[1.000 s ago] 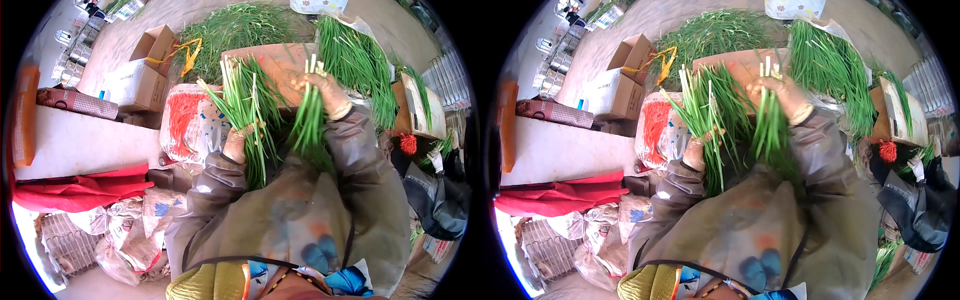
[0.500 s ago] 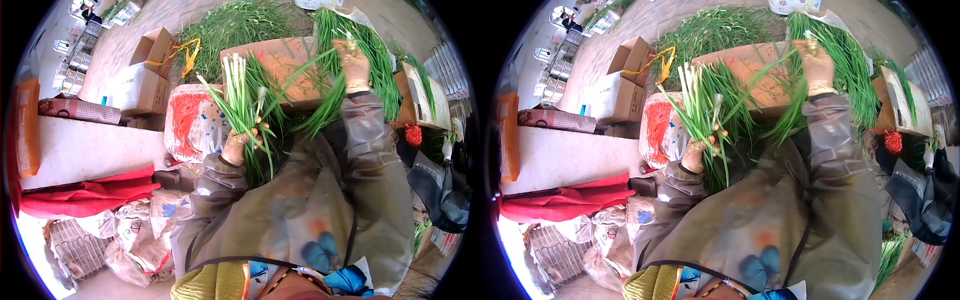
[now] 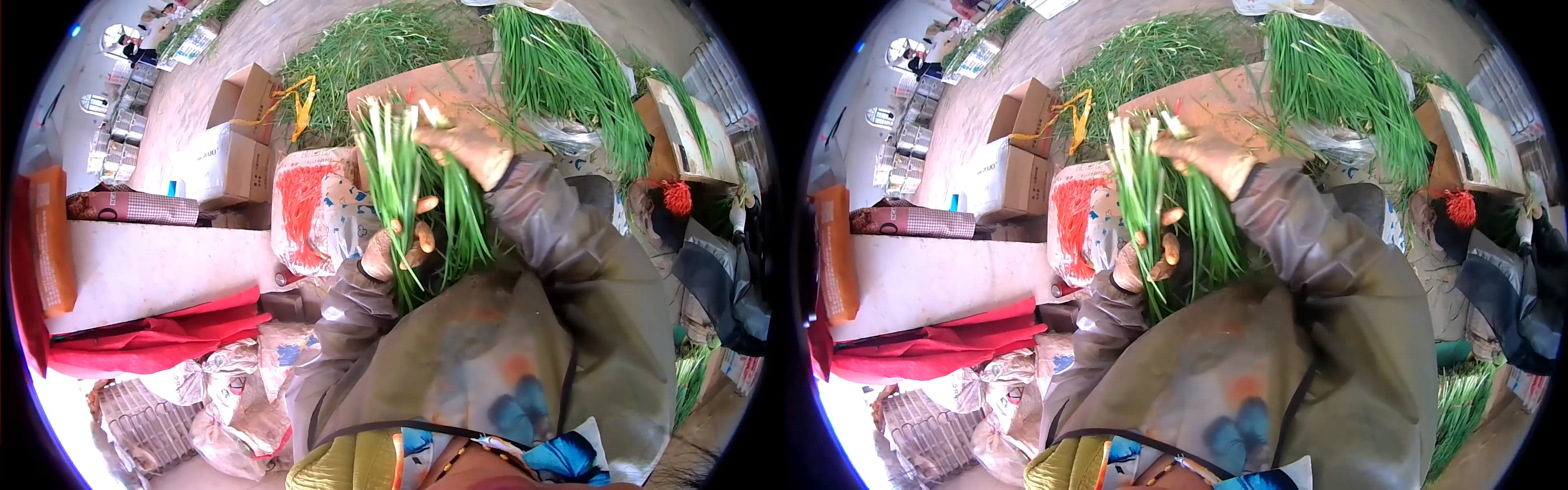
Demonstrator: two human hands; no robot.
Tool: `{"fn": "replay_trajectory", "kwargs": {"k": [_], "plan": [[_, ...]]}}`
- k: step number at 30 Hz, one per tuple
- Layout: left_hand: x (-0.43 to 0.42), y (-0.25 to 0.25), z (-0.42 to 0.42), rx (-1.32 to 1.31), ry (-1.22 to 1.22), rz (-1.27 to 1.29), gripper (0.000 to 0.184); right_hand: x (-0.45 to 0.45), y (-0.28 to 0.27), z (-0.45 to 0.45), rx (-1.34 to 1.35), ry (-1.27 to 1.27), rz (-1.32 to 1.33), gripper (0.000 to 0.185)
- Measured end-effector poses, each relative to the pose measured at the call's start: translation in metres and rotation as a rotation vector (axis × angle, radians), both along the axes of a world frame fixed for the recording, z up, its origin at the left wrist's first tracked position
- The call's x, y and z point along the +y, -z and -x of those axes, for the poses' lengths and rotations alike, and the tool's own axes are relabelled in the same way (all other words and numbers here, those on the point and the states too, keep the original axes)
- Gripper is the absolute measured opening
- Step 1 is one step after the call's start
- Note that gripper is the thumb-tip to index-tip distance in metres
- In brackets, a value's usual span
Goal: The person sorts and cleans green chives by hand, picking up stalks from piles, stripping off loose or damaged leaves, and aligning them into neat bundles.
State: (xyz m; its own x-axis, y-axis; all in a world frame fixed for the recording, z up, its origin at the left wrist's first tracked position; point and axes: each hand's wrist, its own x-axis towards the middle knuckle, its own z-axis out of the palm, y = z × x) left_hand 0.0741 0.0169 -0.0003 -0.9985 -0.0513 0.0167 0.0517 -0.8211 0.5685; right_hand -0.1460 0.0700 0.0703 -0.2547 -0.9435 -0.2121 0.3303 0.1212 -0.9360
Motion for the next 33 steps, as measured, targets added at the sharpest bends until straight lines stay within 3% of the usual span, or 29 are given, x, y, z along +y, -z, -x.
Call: {"fn": "replay_trajectory", "kwargs": {"k": [2,3,4,5,9,12,14,15,16,18,22,23,26,28,31,33], "plan": [[0.011,-0.007,-0.001,-0.12,-0.118,0.079,0.069,-0.01,0.012,-0.019,-0.047,0.163,0.146,0.025],[0.017,-0.018,-0.001,-0.262,-0.282,0.191,0.063,-0.011,0.017,-0.017,-0.048,0.162,0.089,0.023],[0.005,-0.004,-0.009,-0.217,-0.168,0.112,0.051,-0.012,0.02,-0.013,-0.047,0.16,0.031,0.02],[0.004,-0.001,-0.01,-0.213,-0.234,0.119,0.048,-0.007,0.025,-0.013,-0.15,0.167,0.083,0.017],[0.009,0.007,-0.008,-0.245,-0.307,0.128,0.046,-0.001,0.042,-0.007,-0.203,0.194,0.073,0.02],[0.011,0.014,-0.007,-0.27,-0.325,0.113,0.043,0.006,0.035,0.01,-0.336,0.344,0.101,0.024],[0.012,0.01,-0.007,-0.281,-0.373,0.174,0.042,0.003,0.058,0.035,-0.234,0.483,0.182,0.016],[0.014,0.01,-0.007,-0.328,-0.455,0.19,0.04,0.011,0.035,0.022,-0.373,0.547,0.049,0.016],[0.014,0.01,-0.006,-0.326,-0.455,0.187,0.04,0.013,0.037,0.018,-0.369,0.548,0.047,0.016],[0.015,0.007,-0.003,-0.346,-0.475,0.258,0.039,0.018,0.043,0.014,-0.207,0.319,-0.041,0.019],[0.017,0.005,-0.001,-0.347,-0.352,0.278,0.039,0.001,0.037,0.002,-0.158,0.286,-0.008,0.02],[0.016,0.009,-0.001,-0.307,-0.362,0.258,0.046,0.003,0.032,0.006,-0.082,0.197,-0.037,0.021],[0.014,0.01,-0.003,-0.333,-0.349,0.123,0.06,0.005,0.028,0.004,0.132,0.253,-0.036,0.023],[0.017,-0.009,0.003,-0.29,-0.38,0.145,0.065,0.005,0.036,0.005,0.079,0.258,0.071,0.025],[0.022,-0.002,0.0,-0.331,-0.378,-0.009,0.057,0.007,0.033,0.012,-0.335,0.116,0.036,0.022],[0.023,-0.003,0.001,-0.314,-0.39,0.005,0.055,0.004,0.035,0.014,-0.236,0.119,0.091,0.021]]}}
